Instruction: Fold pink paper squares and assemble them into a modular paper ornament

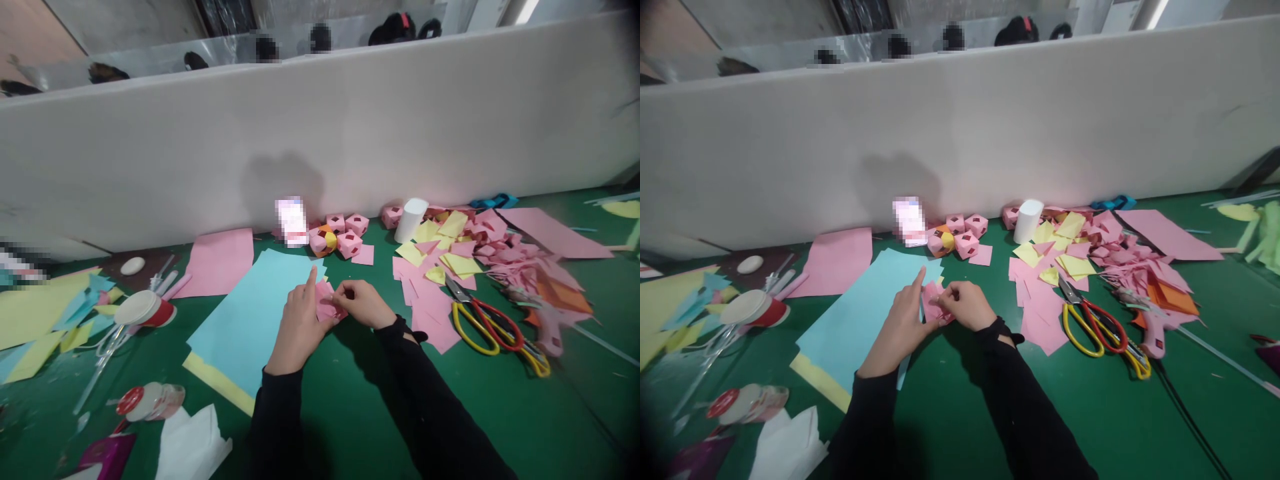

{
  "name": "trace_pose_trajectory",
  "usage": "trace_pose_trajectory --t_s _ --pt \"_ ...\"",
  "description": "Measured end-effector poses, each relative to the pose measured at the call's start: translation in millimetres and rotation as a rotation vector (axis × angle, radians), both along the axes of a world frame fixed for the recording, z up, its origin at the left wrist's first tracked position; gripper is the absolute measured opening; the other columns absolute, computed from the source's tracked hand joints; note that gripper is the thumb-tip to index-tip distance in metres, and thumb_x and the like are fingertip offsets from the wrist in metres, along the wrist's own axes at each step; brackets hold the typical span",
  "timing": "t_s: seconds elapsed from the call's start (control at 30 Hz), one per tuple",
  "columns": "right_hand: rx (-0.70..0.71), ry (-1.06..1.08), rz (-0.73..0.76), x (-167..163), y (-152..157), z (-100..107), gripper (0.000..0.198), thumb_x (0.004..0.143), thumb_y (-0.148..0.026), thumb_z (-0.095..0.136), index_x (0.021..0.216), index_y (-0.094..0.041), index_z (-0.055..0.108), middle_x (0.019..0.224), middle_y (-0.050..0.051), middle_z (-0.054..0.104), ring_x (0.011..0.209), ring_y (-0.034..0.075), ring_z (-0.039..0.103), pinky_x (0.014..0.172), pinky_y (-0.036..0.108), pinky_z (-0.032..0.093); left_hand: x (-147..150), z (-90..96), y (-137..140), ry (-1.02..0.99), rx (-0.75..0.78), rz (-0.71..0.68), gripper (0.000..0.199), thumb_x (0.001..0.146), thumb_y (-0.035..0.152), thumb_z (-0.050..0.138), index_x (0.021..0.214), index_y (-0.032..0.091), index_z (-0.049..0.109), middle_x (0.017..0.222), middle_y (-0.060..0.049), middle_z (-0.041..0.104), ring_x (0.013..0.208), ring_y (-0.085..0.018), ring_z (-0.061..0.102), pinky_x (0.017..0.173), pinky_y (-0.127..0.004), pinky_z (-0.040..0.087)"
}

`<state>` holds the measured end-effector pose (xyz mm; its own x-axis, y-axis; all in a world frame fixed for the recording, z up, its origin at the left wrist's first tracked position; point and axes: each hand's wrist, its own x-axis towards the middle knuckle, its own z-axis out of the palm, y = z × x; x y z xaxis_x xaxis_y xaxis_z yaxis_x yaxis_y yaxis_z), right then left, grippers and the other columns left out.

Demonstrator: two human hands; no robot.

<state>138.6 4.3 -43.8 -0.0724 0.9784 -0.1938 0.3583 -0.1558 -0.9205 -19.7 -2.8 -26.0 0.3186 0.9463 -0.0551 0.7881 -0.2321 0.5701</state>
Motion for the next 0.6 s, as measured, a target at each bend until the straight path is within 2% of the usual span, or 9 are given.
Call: trace_pose_trajectory --t_s 0.23,0.33,0.43,0.47,0.6 --pt "0.045 0.022 -0.048 6.7 2.2 -3.3 0.028 0.08 -0.043 0.06 0.065 -0.019 0.056 0.064 0.0 0.062 0.062 0.014 0.055 0.061 0.026 0.041 -1.2 -4.6 1.5 0.075 -0.003 0.032 0.094 0.08 0.032 0.068 0.154 0.018 0.011 0.117 -0.016 0.054 0.112 -0.033 0.049 0.094 -0.044 0.041" --pt "0.057 0.101 -0.07 7.0 2.4 -5.3 0.03 0.08 -0.045 0.059 0.067 -0.019 0.055 0.065 0.001 0.062 0.062 0.014 0.056 0.063 0.027 0.042 -2.7 -9.4 2.6 0.075 0.015 0.059 0.096 0.077 0.033 0.073 0.154 0.018 0.015 0.13 -0.019 0.049 0.122 -0.036 0.045 0.099 -0.049 0.039" --pt "0.056 0.184 -0.073 5.9 2.8 -5.1 0.028 0.078 -0.043 0.061 0.066 -0.019 0.054 0.065 0.0 0.062 0.061 0.013 0.055 0.062 0.027 0.042 -2.9 -6.2 3.6 -0.06 0.071 0.043 0.098 0.074 0.038 0.076 0.152 0.027 0.018 0.149 -0.016 0.035 0.138 -0.036 0.031 0.107 -0.051 0.034" --pt "0.053 0.217 -0.075 5.5 3.1 -4.6 0.028 0.077 -0.042 0.062 0.065 -0.019 0.053 0.065 0.0 0.062 0.06 0.013 0.054 0.061 0.027 0.042 -2.7 -2.6 3.5 -0.119 0.075 0.032 0.095 0.075 0.039 0.074 0.152 0.03 0.019 0.151 -0.013 0.034 0.14 -0.034 0.03 0.108 -0.05 0.033" --pt "0.018 0.373 -0.08 5.2 1.8 -3.6 0.031 0.072 -0.044 0.066 0.063 -0.02 0.05 0.059 -0.003 0.056 0.053 0.011 0.048 0.055 0.025 0.039 -2.7 14.2 -2.4 -0.314 0.015 0.019 0.084 0.078 0.037 0.072 0.149 0.035 0.027 0.142 -0.008 0.049 0.133 -0.029 0.044 0.107 -0.047 0.037"
